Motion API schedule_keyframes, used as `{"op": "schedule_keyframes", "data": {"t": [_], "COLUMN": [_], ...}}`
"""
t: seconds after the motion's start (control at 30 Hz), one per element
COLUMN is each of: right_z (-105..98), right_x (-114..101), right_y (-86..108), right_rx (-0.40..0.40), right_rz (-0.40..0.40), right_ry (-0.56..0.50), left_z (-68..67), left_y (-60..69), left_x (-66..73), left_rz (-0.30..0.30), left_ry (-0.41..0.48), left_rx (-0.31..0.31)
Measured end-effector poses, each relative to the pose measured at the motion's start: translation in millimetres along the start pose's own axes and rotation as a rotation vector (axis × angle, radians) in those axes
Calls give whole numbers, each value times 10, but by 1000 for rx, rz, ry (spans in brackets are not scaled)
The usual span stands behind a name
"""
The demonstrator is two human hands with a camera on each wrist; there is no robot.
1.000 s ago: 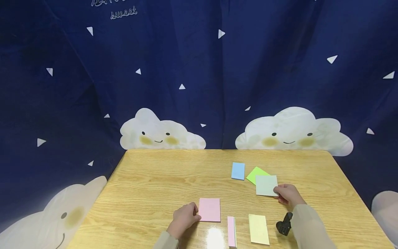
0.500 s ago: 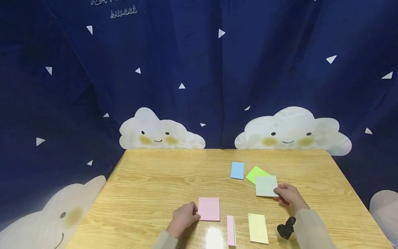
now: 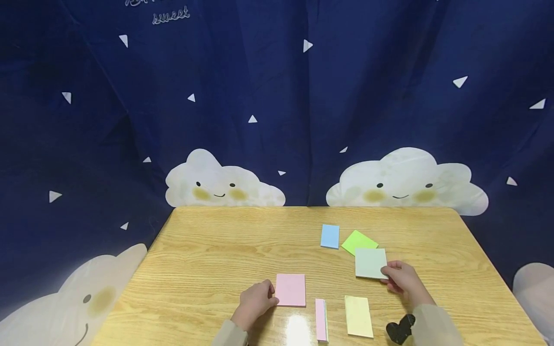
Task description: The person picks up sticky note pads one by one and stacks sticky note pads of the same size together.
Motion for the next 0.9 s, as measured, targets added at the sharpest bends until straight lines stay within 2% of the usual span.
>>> {"op": "schedule_keyframes", "data": {"t": [0.9], "right_z": [170], "right_x": [-240], "right_y": [229], "right_rx": [11], "right_rz": [-47], "right_ry": [-10], "left_z": [-18], "left_y": [18], "left_x": [9], "left_rz": [6], "left_ry": [12], "left_rx": [4]}}
Point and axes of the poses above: each hand's wrist, its own y-axis away from the middle knuckle, its own z-axis out of the palm, x = y × z, the point moved 6 cm from there along -y, towards the middle knuckle, and after that the axes turned 4 degrees about -x, right-handed, at the moved point
